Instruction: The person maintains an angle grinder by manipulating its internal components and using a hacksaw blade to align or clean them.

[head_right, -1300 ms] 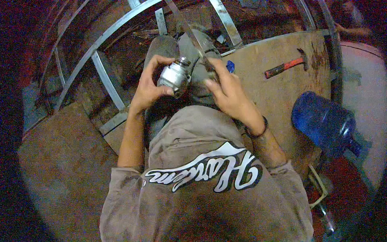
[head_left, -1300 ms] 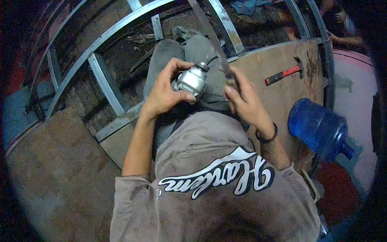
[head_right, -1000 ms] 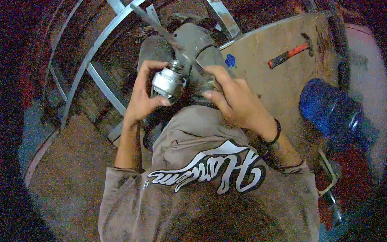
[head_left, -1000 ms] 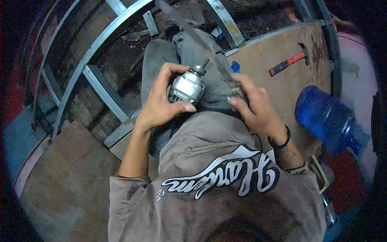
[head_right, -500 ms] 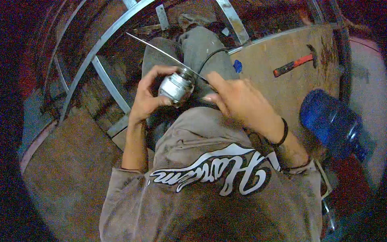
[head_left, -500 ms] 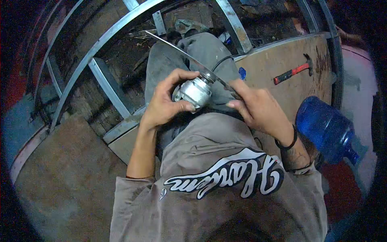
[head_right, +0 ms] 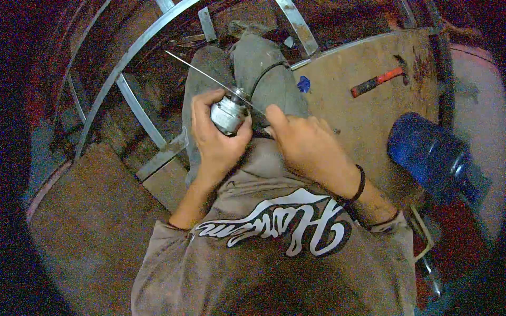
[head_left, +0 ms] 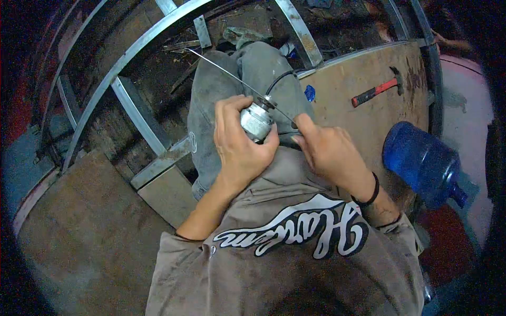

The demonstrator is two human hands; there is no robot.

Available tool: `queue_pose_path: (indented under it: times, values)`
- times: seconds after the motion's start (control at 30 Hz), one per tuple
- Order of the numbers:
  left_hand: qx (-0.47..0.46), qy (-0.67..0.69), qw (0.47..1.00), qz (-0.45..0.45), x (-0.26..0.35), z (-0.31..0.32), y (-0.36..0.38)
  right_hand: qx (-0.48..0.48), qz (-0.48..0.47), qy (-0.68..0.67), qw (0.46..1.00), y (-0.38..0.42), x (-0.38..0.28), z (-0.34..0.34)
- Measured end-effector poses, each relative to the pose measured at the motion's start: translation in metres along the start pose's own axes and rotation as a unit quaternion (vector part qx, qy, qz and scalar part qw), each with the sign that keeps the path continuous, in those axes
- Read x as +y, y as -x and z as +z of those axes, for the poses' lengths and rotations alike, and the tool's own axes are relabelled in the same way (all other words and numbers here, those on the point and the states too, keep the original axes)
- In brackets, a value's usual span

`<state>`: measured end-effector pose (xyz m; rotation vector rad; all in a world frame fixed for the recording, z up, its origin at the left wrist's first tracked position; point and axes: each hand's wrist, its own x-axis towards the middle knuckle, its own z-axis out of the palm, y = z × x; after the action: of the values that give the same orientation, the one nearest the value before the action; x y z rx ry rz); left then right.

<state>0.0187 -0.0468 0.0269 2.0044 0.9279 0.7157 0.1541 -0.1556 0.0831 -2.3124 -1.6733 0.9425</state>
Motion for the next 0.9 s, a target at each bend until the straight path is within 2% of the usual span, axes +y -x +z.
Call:
queue_pose_path:
  times: [0.03, 0.07, 0.13, 0.27, 0.37, 0.43, 0.57, 0.63, 0.73, 0.9]
  values:
    - [0.043, 0.016, 0.999, 0.0, -0.003, 0.006, 0.003, -0.004, 0.003, 0.008, 1.0, -0.001, -0.001, -0.001]
    - [0.046, 0.016, 0.999, 0.002, -0.007, 0.008, 0.002, -0.008, 0.007, 0.015, 1.0, -0.001, -0.001, -0.001]
    - [0.06, 0.058, 0.993, 0.083, -0.013, 0.008, -0.006, -0.022, 0.019, 0.029, 0.999, 0.009, 0.003, 0.0]
    - [0.055, 0.075, 0.995, 0.039, -0.026, -0.002, -0.015, -0.086, 0.066, 0.029, 0.994, 0.061, 0.009, -0.015]
    - [0.024, 0.06, 0.994, 0.088, -0.023, -0.003, -0.018, -0.115, 0.078, 0.045, 0.989, 0.066, 0.014, -0.017]
    - [-0.001, 0.063, 0.994, 0.091, -0.018, 0.004, -0.013, -0.03, -0.006, 0.002, 1.0, 0.031, 0.011, -0.001]
    - [0.002, 0.06, 0.992, 0.107, -0.015, 0.01, -0.014, 0.016, -0.006, -0.007, 1.0, -0.031, -0.005, -0.01]
    - [-0.008, 0.063, 0.994, 0.083, -0.011, 0.006, -0.008, 0.013, -0.015, -0.004, 1.0, -0.029, -0.007, -0.009]
    - [0.021, 0.06, 0.992, 0.112, -0.009, 0.013, -0.006, 0.043, -0.027, 0.005, 0.999, -0.02, -0.009, -0.011]
    - [0.023, 0.088, 0.991, 0.097, -0.016, 0.013, -0.005, 0.051, -0.001, 0.004, 0.999, -0.016, -0.01, -0.006]
